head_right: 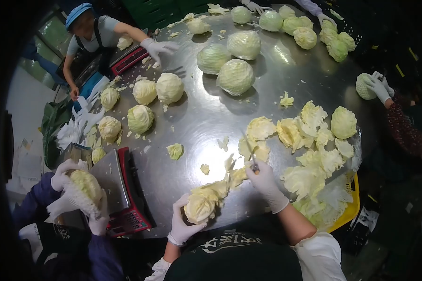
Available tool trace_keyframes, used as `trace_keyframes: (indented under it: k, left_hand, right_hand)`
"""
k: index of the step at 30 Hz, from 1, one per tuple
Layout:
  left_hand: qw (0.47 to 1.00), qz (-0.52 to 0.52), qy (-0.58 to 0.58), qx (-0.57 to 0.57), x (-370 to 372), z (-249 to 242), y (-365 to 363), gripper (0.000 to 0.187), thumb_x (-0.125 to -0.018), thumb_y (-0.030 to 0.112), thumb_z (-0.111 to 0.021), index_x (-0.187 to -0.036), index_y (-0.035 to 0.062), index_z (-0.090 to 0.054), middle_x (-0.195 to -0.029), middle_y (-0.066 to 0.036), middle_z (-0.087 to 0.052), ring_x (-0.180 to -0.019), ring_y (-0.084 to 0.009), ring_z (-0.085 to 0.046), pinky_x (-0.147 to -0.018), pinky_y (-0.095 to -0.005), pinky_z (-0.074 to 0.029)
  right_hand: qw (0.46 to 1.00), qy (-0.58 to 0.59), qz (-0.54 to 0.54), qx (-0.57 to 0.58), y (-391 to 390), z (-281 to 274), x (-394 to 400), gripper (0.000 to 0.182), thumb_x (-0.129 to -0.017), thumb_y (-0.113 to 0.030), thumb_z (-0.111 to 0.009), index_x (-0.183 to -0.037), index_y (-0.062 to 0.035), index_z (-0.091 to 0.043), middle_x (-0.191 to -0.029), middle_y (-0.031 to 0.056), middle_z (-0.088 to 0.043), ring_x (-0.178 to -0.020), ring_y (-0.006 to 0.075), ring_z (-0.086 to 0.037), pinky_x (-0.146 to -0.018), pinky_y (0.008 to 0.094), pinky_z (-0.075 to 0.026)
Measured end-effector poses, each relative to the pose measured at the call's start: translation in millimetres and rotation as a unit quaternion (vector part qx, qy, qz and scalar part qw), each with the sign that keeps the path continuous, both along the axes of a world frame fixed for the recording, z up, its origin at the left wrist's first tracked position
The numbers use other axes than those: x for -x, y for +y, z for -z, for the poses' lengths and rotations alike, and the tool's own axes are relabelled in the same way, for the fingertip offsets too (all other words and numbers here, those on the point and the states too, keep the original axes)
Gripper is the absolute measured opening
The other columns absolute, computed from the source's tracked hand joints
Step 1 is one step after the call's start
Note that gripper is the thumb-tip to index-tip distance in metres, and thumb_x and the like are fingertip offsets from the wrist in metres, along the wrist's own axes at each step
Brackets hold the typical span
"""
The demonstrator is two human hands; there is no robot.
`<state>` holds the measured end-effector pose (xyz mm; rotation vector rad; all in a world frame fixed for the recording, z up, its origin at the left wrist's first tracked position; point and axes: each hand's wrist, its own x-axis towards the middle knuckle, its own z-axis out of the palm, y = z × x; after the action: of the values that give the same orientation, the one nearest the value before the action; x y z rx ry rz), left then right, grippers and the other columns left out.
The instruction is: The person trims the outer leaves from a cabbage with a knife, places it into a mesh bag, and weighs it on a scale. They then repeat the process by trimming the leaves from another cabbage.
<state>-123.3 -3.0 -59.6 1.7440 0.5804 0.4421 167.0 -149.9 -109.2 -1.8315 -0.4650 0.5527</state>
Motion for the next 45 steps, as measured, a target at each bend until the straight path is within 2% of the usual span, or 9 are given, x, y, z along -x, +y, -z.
trace_keyframes:
  k: [4, 7, 12, 22, 25, 27, 32, 35, 45]
  left_hand:
    - [0.999, 0.022, 0.036, -0.018, 27, 4, 4, 0.085, -0.068, 0.013, -0.092, -0.135, 0.0054, -0.04, -0.144, -0.024, -0.047, -0.137, -0.0323, -0.048, -0.116, -0.0452, -0.037]
    - [0.998, -0.027, 0.054, 0.021, 26, -12, -12, 0.097, -0.065, 0.018, -0.096, -0.14, 0.0022, -0.037, -0.142, -0.021, -0.046, -0.135, -0.0308, -0.048, -0.115, -0.0434, -0.039]
    - [0.991, -0.114, 0.072, -0.008, 17, 17, -24, 0.108, -0.065, 0.021, -0.099, -0.145, -0.0006, -0.031, -0.14, -0.021, -0.045, -0.131, -0.0292, -0.051, -0.112, -0.0417, -0.044]
    - [0.996, -0.076, -0.022, 0.039, 18, 31, -21, 0.108, -0.068, 0.019, -0.098, -0.149, 0.001, -0.027, -0.147, -0.02, -0.043, -0.134, -0.0289, -0.05, -0.115, -0.0423, -0.042]
    - [0.99, -0.055, -0.037, 0.127, 20, 26, -8, 0.103, -0.073, 0.022, -0.095, -0.149, 0.0022, -0.029, -0.148, -0.018, -0.043, -0.135, -0.0276, -0.05, -0.115, -0.0423, -0.042]
    - [0.973, -0.058, -0.066, 0.213, 22, 25, 2, 0.102, -0.075, 0.027, -0.093, -0.15, 0.0029, -0.029, -0.148, -0.017, -0.044, -0.136, -0.0281, -0.05, -0.116, -0.0428, -0.042]
    - [0.732, -0.071, -0.229, 0.638, 9, 2, 6, 0.107, -0.081, 0.053, -0.083, -0.161, 0.0128, -0.024, -0.161, -0.017, -0.036, -0.145, -0.0373, -0.042, -0.114, -0.0568, -0.044]
    - [0.634, -0.048, -0.309, 0.708, 14, 24, 15, 0.102, -0.082, 0.065, -0.074, -0.16, 0.0164, -0.029, -0.158, -0.016, -0.04, -0.142, -0.0399, -0.044, -0.108, -0.0598, -0.048]
    - [0.578, -0.031, -0.305, 0.757, -18, 17, 60, 0.1, -0.086, 0.086, -0.044, -0.159, 0.0183, -0.033, -0.154, -0.019, -0.043, -0.134, -0.0423, -0.049, -0.1, -0.0588, -0.051]
  right_hand:
    - [0.994, 0.081, 0.077, 0.013, -14, -1, -37, 0.03, -0.088, -0.012, -0.072, -0.113, 0.0016, -0.067, -0.089, 0.0064, -0.068, -0.08, 0.0134, -0.064, -0.073, 0.0283, -0.052]
    - [0.98, -0.196, 0.017, 0.015, -19, -38, -31, 0.057, -0.085, -0.01, -0.076, -0.138, 0.0014, -0.056, -0.139, 0.0164, -0.061, -0.13, 0.0253, -0.058, -0.112, 0.0355, -0.044]
    - [0.959, -0.027, -0.282, 0.029, 20, -80, 36, 0.065, -0.086, -0.03, -0.081, -0.139, -0.0008, -0.057, -0.13, 0.018, -0.065, -0.114, 0.0256, -0.066, -0.098, 0.0344, -0.052]
    - [0.898, 0.031, -0.437, -0.021, 58, -38, 60, 0.045, -0.091, -0.026, -0.075, -0.125, 0.0005, -0.066, -0.088, 0.0111, -0.072, -0.071, 0.0161, -0.069, -0.068, 0.0309, -0.055]
    - [0.928, -0.027, -0.363, -0.073, 57, -30, 61, 0.035, -0.095, -0.027, -0.07, -0.117, 0.0008, -0.069, -0.079, 0.0079, -0.068, -0.062, 0.0124, -0.066, -0.056, 0.0284, -0.052]
    - [0.947, 0.158, -0.277, 0.043, 53, -47, 51, 0.031, -0.099, -0.028, -0.065, -0.112, 0.0, -0.067, -0.07, 0.0046, -0.065, -0.054, 0.0106, -0.062, -0.047, 0.0272, -0.047]
    - [0.966, 0.224, -0.119, 0.046, -3, -44, -2, 0.024, -0.102, -0.026, -0.059, -0.107, -0.003, -0.062, -0.065, 0.0012, -0.058, -0.046, 0.0073, -0.05, -0.041, 0.0258, -0.04]
    - [0.991, -0.104, 0.021, 0.084, -58, -9, -44, 0.02, -0.098, -0.018, -0.061, -0.094, 0.0009, -0.067, -0.079, 0.004, -0.064, -0.074, 0.0151, -0.056, -0.067, 0.0348, -0.046]
    - [0.991, -0.039, 0.12, -0.03, -111, -52, -42, 0.053, -0.086, 0.0, -0.07, -0.138, 0.0025, -0.058, -0.135, 0.0125, -0.064, -0.124, 0.0221, -0.06, -0.109, 0.0347, -0.045]
